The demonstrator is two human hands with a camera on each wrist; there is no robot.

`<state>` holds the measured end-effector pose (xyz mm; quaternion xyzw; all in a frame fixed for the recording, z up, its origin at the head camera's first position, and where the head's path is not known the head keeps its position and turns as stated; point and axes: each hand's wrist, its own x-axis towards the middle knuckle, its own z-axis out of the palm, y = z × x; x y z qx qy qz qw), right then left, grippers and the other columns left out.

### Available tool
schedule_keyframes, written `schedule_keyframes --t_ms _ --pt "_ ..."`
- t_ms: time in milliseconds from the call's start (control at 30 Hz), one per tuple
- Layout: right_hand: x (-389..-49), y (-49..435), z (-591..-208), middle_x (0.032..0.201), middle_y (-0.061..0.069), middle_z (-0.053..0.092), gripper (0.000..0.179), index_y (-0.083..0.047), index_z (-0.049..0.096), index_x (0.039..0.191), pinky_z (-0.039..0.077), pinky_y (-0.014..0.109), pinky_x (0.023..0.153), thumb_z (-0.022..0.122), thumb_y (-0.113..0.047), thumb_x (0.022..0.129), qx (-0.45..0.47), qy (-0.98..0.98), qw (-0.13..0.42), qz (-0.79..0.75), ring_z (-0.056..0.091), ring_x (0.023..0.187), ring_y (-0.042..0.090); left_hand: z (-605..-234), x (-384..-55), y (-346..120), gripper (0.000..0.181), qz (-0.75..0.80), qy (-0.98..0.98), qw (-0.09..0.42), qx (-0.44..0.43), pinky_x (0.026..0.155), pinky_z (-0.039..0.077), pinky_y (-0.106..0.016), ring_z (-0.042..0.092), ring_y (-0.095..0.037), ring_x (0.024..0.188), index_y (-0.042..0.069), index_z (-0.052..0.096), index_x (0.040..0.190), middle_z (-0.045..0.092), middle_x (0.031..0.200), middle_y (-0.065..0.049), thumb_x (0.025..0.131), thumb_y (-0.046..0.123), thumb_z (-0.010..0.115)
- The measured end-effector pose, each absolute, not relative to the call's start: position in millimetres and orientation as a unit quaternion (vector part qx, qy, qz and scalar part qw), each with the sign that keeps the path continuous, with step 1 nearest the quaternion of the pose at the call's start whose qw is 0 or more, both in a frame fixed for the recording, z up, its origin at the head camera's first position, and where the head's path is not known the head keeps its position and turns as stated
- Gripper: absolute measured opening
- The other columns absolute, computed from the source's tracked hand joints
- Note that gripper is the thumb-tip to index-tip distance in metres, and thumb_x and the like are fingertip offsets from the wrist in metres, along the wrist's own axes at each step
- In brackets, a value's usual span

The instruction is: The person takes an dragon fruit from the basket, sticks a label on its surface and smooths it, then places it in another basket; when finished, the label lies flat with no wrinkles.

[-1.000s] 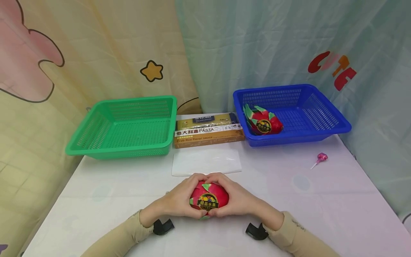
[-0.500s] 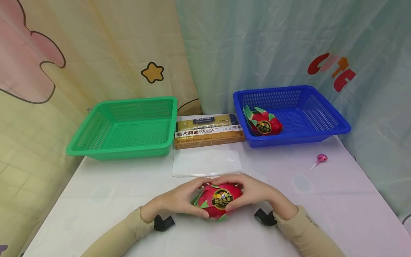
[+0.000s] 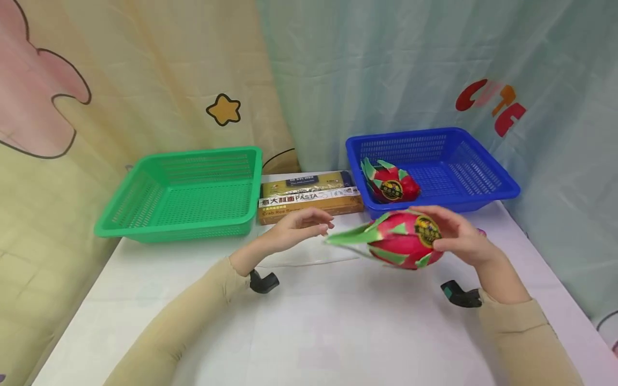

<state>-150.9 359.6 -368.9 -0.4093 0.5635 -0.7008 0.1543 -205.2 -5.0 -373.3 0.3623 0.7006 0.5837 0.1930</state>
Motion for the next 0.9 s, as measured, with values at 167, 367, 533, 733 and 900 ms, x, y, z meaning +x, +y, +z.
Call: schedule_keyframes --t_ms 167,367,533,733,900 --pt "-166.5 381.6 -346.4 0.137 0.015 0.040 0.049 0.002 0.031 0.142 0.048 0.033 0.090 0.033 0.012 0.094 -0.360 0.440 0.063 -0.820 0.047 0.120 0.023 -369.5 -222.0 24.8 0.029 0.595 0.706 0.194 0.331 0.083 0.050 -0.035 0.063 -0.023 0.092 -0.003 0.057 0.119 0.064 0.109 -0.015 0.094 0.012 0.057" --pt "-185.5 391.0 -333.6 0.124 0.009 0.052 0.050 -0.004 0.047 0.135 0.053 0.026 0.077 0.049 0.015 0.088 -0.168 0.518 -0.115 -0.831 0.053 0.108 0.017 -379.1 -232.9 61.2 0.031 0.605 0.718 0.198 0.281 0.078 0.051 -0.029 0.064 -0.015 0.087 0.004 0.058 0.121 0.063 0.113 -0.017 0.094 0.018 0.059" --pt "-203.7 397.8 -341.8 0.131 -0.002 0.048 0.055 -0.022 0.049 0.136 0.048 0.011 0.072 0.064 -0.004 0.087 0.008 0.675 -0.161 -0.720 0.046 0.110 0.007 -393.0 -239.5 83.7 0.029 0.635 0.713 0.186 0.231 0.083 0.051 -0.042 0.062 -0.012 0.081 0.005 0.061 0.119 0.063 0.113 -0.020 0.093 0.017 0.060" --pt "-223.1 407.2 -352.7 0.151 -0.003 0.028 0.065 -0.038 0.032 0.145 0.041 0.019 0.094 0.063 -0.040 0.087 0.104 0.845 -0.126 -0.510 0.032 0.131 0.019 -401.8 -243.7 99.5 0.025 0.668 0.707 0.158 0.169 0.083 0.050 -0.046 0.062 -0.012 0.077 0.006 0.067 0.110 0.068 0.100 -0.009 0.088 0.019 0.067" --pt "-238.2 414.8 -357.5 0.152 0.015 0.021 0.077 -0.030 0.024 0.149 0.031 0.058 0.101 0.061 -0.051 0.085 0.097 0.895 -0.102 -0.424 0.023 0.134 0.040 -401.6 -245.0 105.2 0.023 0.676 0.712 0.134 0.138 0.081 0.050 -0.048 0.063 -0.011 0.075 0.006 0.070 0.103 0.068 0.089 -0.001 0.084 0.018 0.072"
